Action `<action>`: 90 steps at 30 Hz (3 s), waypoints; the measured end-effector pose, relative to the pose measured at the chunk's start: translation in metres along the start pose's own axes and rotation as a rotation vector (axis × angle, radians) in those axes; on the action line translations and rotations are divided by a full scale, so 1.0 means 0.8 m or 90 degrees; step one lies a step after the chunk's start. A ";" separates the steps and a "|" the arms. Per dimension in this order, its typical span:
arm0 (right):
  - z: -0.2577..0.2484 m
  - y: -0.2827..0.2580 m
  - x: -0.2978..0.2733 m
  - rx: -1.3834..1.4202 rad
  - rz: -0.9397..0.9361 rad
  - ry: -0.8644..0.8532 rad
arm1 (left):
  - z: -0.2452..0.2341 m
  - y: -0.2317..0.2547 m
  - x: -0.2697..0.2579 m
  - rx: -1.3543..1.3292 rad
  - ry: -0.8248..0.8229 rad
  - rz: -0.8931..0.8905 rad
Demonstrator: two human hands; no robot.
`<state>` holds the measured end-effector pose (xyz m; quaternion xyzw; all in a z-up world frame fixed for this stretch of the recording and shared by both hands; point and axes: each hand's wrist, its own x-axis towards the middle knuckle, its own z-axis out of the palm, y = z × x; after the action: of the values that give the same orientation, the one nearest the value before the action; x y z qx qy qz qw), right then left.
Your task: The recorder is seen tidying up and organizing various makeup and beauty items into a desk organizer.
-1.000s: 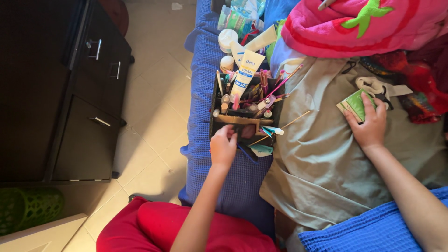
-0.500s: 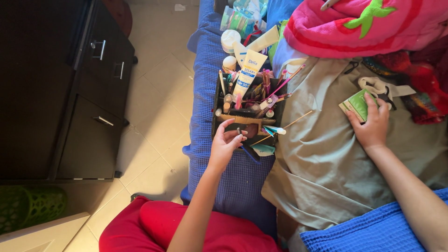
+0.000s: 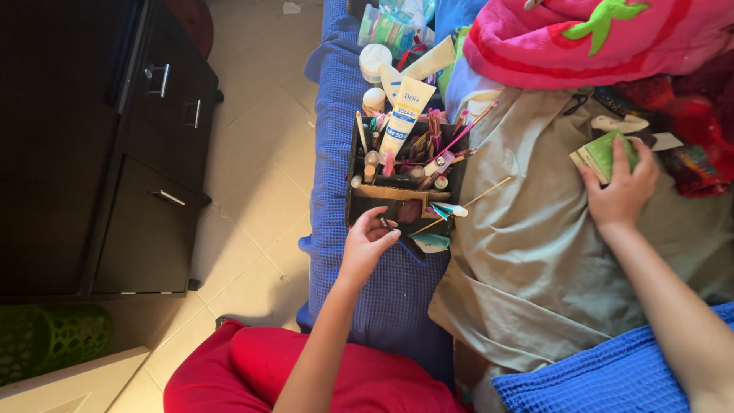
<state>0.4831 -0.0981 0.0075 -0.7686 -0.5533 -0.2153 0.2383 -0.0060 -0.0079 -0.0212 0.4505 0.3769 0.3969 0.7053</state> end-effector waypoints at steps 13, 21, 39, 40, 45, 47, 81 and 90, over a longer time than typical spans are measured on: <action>-0.059 -0.132 -0.031 0.007 -0.088 -0.037 | -0.039 -0.007 -0.009 0.030 0.053 0.055; -0.041 -0.169 -0.033 0.175 -0.102 -0.106 | -0.075 -0.029 0.011 0.086 0.221 0.148; -0.037 -0.169 -0.033 0.173 -0.108 -0.094 | -0.066 0.028 0.052 0.756 0.222 -0.135; -0.040 -0.171 -0.034 0.171 -0.106 -0.090 | -0.065 0.030 0.059 0.757 0.219 -0.130; -0.045 -0.178 -0.030 0.173 -0.075 -0.105 | -0.064 0.062 0.093 0.818 0.009 -0.285; -0.049 -0.176 -0.028 0.171 -0.074 -0.107 | -0.064 0.062 0.098 0.801 -0.042 -0.316; -0.034 -0.208 -0.053 -0.278 0.128 -0.114 | -0.144 0.057 0.147 0.803 -0.282 -0.209; -0.063 -0.440 -0.135 -0.077 0.258 -0.113 | -0.132 0.076 0.161 0.937 -0.328 -0.211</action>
<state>0.1125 -0.1128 0.0286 -0.8928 -0.3924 -0.1276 0.1805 -0.0616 0.1604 -0.0196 0.8162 0.4295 -0.1808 0.3416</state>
